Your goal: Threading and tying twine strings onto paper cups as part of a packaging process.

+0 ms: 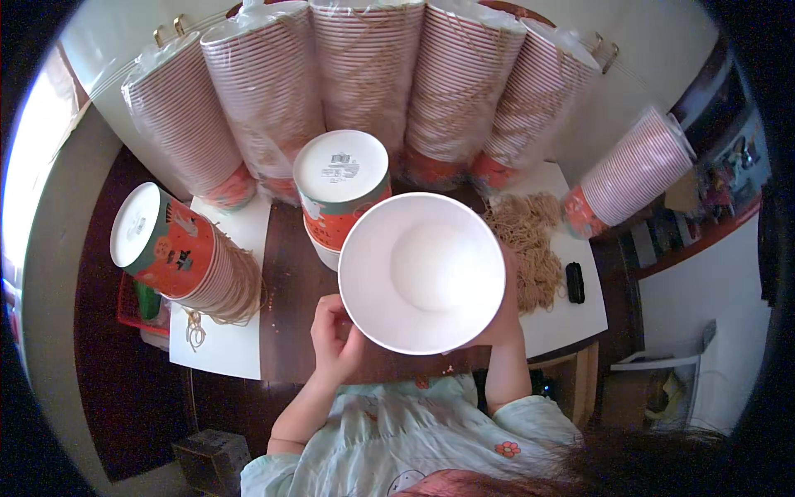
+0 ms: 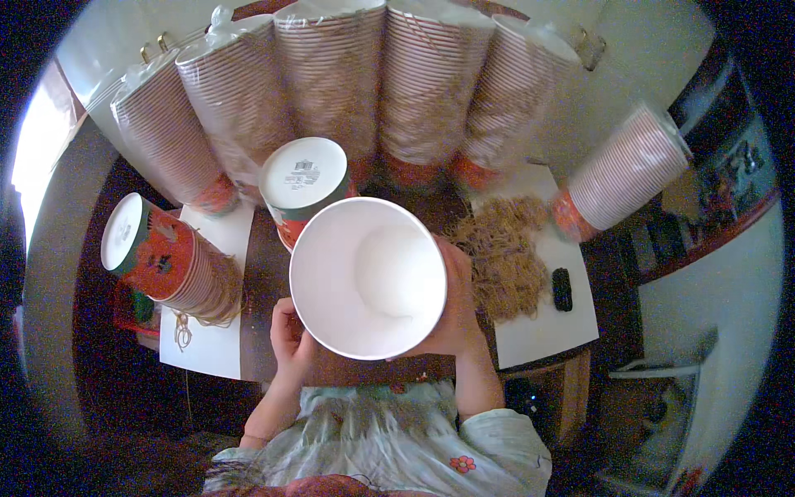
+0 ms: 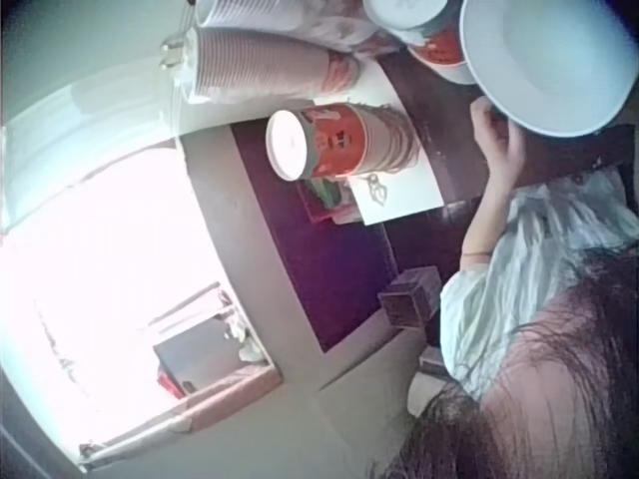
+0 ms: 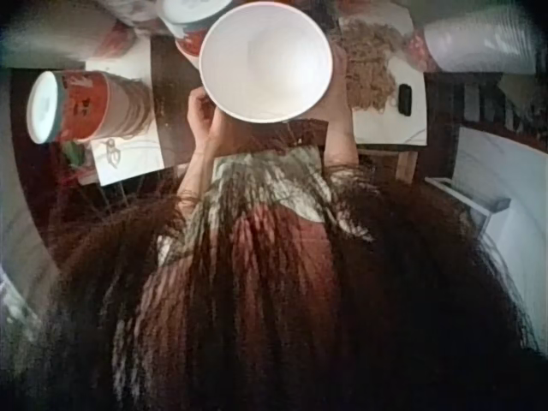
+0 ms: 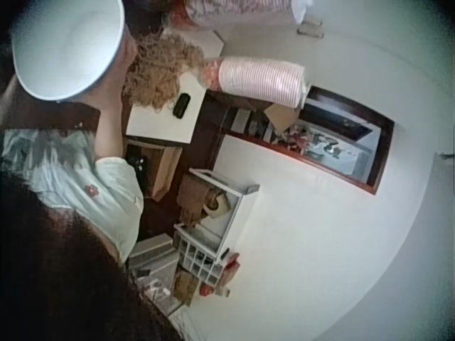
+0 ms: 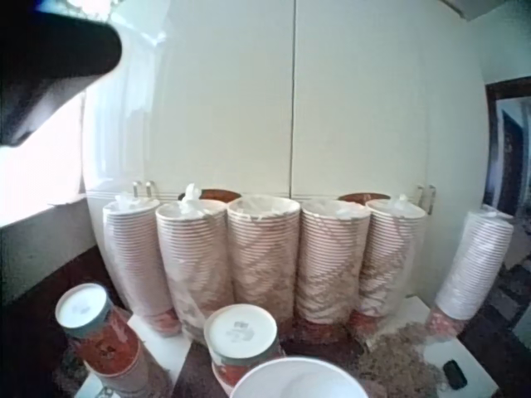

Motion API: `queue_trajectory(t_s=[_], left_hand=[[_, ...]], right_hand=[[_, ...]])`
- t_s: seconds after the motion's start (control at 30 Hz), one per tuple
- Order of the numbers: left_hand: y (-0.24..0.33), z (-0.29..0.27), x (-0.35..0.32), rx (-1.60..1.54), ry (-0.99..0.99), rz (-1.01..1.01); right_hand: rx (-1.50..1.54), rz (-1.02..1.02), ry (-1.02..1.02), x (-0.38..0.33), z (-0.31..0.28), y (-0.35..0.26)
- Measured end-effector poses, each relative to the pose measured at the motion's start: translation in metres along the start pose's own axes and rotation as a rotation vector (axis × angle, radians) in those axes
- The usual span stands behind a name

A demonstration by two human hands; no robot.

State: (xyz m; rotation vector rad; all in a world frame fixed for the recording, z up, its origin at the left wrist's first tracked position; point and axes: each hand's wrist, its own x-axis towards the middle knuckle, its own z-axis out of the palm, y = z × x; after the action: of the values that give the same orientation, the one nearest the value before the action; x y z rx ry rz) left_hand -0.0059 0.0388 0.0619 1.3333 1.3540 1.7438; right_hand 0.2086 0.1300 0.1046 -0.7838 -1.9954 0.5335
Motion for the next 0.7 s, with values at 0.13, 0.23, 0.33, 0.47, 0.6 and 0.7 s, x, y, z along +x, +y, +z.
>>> queue_trajectory(t_s=[0.13,0.23,0.33,0.47,0.6,0.7], left_hand=[[0.003,-0.004,0.005,-0.086,0.023,-0.058],[0.006,-0.008,0.005,-0.128,0.002,-0.137],[0.008,-0.006,0.008,-0.179,-0.016,-0.189],[0.000,-0.009,0.005,-0.187,-0.070,-0.236],[-0.003,-0.010,0.005,-0.276,-0.088,-0.294],[-0.003,-0.008,0.007,-0.352,-0.084,-0.339]], right_hand=[[0.128,0.024,-0.031,0.000,-0.004,-0.006],[0.117,0.011,-0.050,0.002,-0.006,-0.013],[0.025,-0.026,-0.044,0.004,-0.008,-0.020],[-0.005,-0.114,0.011,0.011,-0.002,-0.027],[-0.123,-0.203,0.010,0.006,-0.001,-0.024],[-0.215,-0.248,0.034,0.002,-0.001,-0.024]])
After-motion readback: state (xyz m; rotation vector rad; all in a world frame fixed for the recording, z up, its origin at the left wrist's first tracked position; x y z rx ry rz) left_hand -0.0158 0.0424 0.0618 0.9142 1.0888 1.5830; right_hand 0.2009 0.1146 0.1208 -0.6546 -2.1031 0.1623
